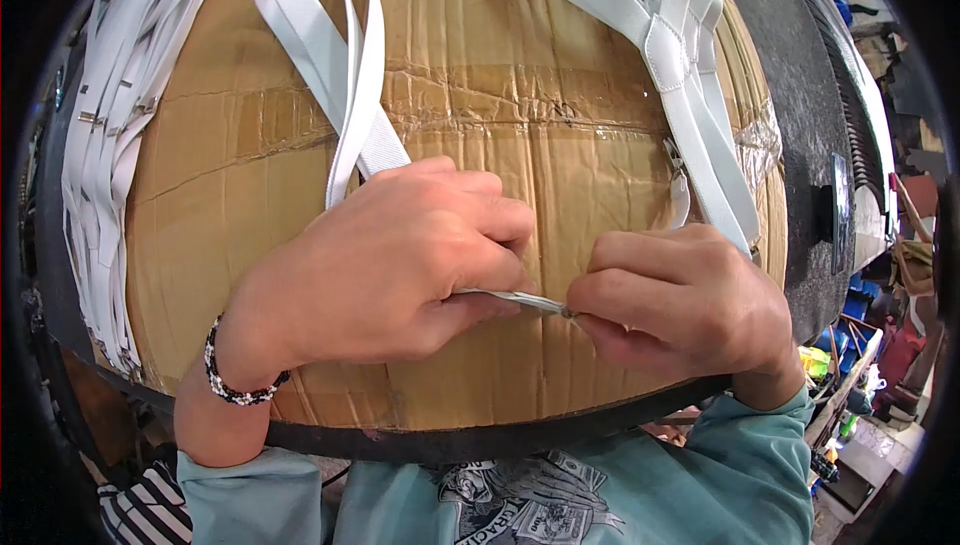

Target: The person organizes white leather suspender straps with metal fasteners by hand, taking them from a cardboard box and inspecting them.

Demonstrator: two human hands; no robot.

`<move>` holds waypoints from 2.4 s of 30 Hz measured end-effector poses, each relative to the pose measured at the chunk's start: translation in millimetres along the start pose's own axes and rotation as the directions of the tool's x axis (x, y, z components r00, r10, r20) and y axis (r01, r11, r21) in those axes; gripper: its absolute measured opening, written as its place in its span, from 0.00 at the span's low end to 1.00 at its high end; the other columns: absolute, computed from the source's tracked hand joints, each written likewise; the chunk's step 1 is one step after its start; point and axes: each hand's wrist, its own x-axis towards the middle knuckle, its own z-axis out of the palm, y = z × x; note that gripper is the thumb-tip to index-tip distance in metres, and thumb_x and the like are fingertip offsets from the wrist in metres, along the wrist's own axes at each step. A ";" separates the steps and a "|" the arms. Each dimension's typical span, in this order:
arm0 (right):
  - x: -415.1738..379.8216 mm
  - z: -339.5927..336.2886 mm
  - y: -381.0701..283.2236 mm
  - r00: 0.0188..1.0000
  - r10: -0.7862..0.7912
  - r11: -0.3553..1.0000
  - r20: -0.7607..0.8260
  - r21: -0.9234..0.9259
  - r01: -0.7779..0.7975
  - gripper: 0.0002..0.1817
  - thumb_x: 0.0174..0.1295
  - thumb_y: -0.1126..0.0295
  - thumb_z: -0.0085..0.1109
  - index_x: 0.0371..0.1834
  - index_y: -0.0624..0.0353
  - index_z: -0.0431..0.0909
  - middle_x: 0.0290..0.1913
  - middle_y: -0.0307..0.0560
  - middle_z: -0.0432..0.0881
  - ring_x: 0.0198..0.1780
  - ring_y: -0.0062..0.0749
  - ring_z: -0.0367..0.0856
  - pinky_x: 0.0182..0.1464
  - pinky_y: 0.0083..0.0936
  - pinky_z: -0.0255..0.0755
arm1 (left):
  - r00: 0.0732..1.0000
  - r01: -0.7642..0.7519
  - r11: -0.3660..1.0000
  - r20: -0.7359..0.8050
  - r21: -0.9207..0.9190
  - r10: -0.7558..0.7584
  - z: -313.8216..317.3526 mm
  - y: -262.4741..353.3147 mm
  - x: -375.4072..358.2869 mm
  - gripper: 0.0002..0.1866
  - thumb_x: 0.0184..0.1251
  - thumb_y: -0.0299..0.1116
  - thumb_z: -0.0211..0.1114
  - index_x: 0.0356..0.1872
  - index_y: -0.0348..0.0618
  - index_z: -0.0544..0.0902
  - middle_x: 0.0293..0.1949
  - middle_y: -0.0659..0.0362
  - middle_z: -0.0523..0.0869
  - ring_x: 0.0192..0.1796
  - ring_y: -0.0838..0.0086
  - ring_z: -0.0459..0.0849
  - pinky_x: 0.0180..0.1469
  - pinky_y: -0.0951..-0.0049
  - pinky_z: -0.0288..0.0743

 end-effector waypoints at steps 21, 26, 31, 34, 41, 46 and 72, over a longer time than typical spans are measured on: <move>-4.6 -6.0 -28.5 0.954 0.274 0.952 -0.125 0.176 -0.251 0.10 0.65 0.78 0.66 0.46 0.61 0.78 0.42 0.50 0.84 0.31 0.46 0.84 0.31 0.38 0.77 | 0.996 0.046 0.996 -0.075 -0.070 -0.051 2.5 0.0 1.9 0.06 0.59 0.31 0.76 0.32 0.42 0.87 0.30 0.60 0.79 0.35 0.60 0.77 0.39 0.60 0.71; -2.8 8.4 -34.7 0.952 0.239 0.964 -0.192 0.168 -0.208 0.09 0.66 0.80 0.65 0.46 0.65 0.78 0.46 0.54 0.86 0.38 0.48 0.88 0.38 0.35 0.82 | 0.992 0.043 0.999 -0.118 -0.014 -0.045 -2.4 10.1 0.9 0.08 0.60 0.31 0.77 0.32 0.41 0.85 0.30 0.58 0.79 0.34 0.58 0.78 0.37 0.59 0.71; -13.7 23.3 -36.9 0.870 0.330 0.922 -0.366 0.322 -0.214 0.08 0.65 0.84 0.65 0.46 0.68 0.81 0.49 0.53 0.87 0.46 0.37 0.91 0.47 0.29 0.85 | 0.919 -0.048 0.985 -0.379 0.167 0.109 -14.0 37.7 1.3 0.18 0.55 0.34 0.81 0.46 0.45 0.88 0.41 0.59 0.83 0.45 0.60 0.83 0.50 0.60 0.77; -23.0 35.4 -44.7 0.799 0.404 0.868 -0.445 0.461 -0.182 0.08 0.66 0.85 0.65 0.46 0.69 0.83 0.51 0.52 0.88 0.49 0.31 0.90 0.51 0.27 0.84 | 0.845 -0.053 0.858 -0.436 0.511 0.311 -19.5 55.5 -1.2 0.25 0.55 0.37 0.82 0.56 0.51 0.87 0.49 0.59 0.84 0.54 0.62 0.83 0.62 0.56 0.77; -31.9 78.9 -61.1 0.643 0.550 0.691 -0.533 0.723 0.007 0.07 0.67 0.87 0.64 0.46 0.72 0.82 0.52 0.53 0.87 0.51 0.32 0.89 0.56 0.26 0.83 | 0.921 -0.071 0.728 -0.235 0.681 0.310 9.6 73.1 -25.6 0.31 0.61 0.43 0.77 0.65 0.44 0.83 0.57 0.54 0.84 0.61 0.59 0.83 0.69 0.51 0.74; -32.1 91.9 -70.9 0.608 0.515 0.694 -0.605 0.710 0.119 0.07 0.66 0.89 0.62 0.46 0.74 0.83 0.53 0.59 0.86 0.52 0.38 0.90 0.56 0.28 0.85 | 0.919 -0.154 0.927 -0.294 0.342 0.261 14.4 55.2 -22.8 0.31 0.64 0.41 0.76 0.65 0.36 0.81 0.57 0.52 0.86 0.60 0.59 0.85 0.70 0.51 0.74; -35.6 102.7 -68.2 0.727 0.511 0.571 -0.460 0.813 0.113 0.06 0.68 0.82 0.65 0.45 0.72 0.81 0.58 0.68 0.83 0.56 0.40 0.86 0.59 0.32 0.81 | 0.920 -0.254 0.954 -0.266 0.157 0.288 28.7 37.6 -33.4 0.16 0.60 0.37 0.78 0.23 0.47 0.76 0.24 0.65 0.70 0.32 0.67 0.72 0.44 0.65 0.70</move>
